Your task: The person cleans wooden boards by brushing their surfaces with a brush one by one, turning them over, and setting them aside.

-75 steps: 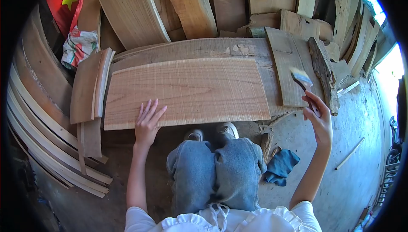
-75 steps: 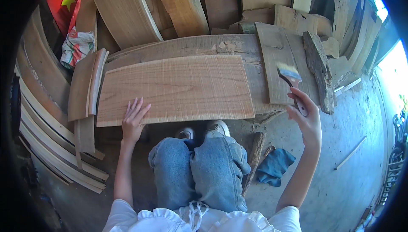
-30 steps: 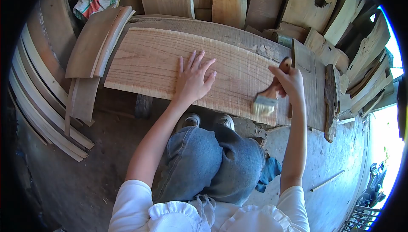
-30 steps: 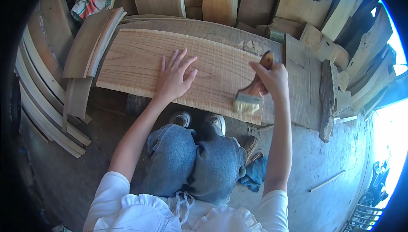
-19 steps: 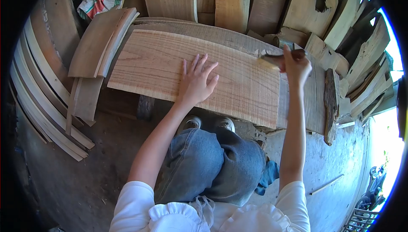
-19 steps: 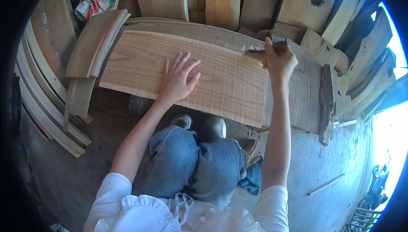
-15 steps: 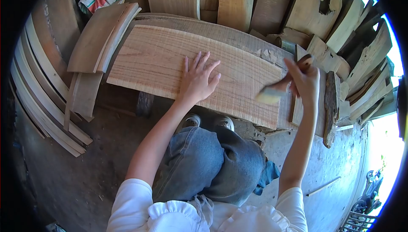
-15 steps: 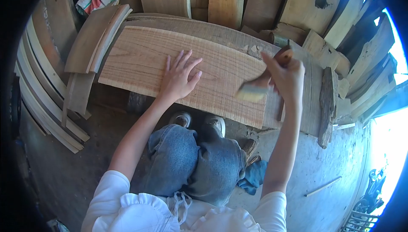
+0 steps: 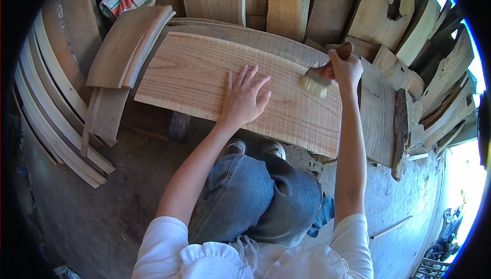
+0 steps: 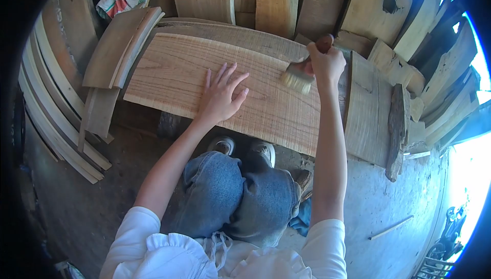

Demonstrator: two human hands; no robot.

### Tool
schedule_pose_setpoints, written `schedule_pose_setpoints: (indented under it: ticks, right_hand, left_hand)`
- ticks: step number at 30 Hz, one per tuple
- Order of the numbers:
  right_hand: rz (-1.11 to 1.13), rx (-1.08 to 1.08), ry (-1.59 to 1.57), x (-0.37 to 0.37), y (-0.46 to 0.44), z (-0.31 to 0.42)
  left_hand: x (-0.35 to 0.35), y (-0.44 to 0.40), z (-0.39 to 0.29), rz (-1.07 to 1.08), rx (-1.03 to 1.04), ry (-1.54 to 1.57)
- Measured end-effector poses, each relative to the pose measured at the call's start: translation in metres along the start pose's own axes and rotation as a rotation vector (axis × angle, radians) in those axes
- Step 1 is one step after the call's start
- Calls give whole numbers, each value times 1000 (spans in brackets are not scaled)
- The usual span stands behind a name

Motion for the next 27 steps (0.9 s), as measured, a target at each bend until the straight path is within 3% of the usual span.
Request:
schedule_pose_setpoints:
  ticks: [2,3,5,8,12,16,19,21,22,24,25,27]
  right_hand:
    - [-189,-223,-103,3,-9,-5]
    - [-305,-560,-57,7,-14,-14]
    - [-191,-382,-285,-5,7,1]
    - [133,-125,-216,-33,38,23]
    - [569,48,-25,-41,66,37]
    - [662,73,59,-16,58,25]
    - [477,48,-37,-3,42,19]
    - [250,-151,8,0,26,17]
    - [182,-103,-68,5,13,11]
    - [-47,-265,-78,11,9,12]
    - [-189,-507,-49,16,12,16]
    - [-186,-579,-23,18,21,8]
  left_hand:
    - [-1,0,-1,4,-1,2]
    - [-1,0,-1,7,-4,5]
    - [-1,-1,0,-4,-1,1]
    - [-1,0,-1,10,-15,1]
    - [0,0,-1,-1,-10,-8]
    - [-1,0,-1,-8,-10,-16]
    - [-2,0,-1,-7,-3,-14]
    - [-2,0,-1,2,-6,-14]
    - [-3,0,-1,9,-5,-8]
    - [-3,0,-2,18,6,-45]
    - [-2,1,-1,27,13,-84]
    - [1,1,1,4,11,-56]
Point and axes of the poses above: each hand's wrist, its own y-axis away from the middle knuckle, its own x-axis out of the palm, z = x × y, the point moved 2 cm from there along -y, towards the middle knuckle
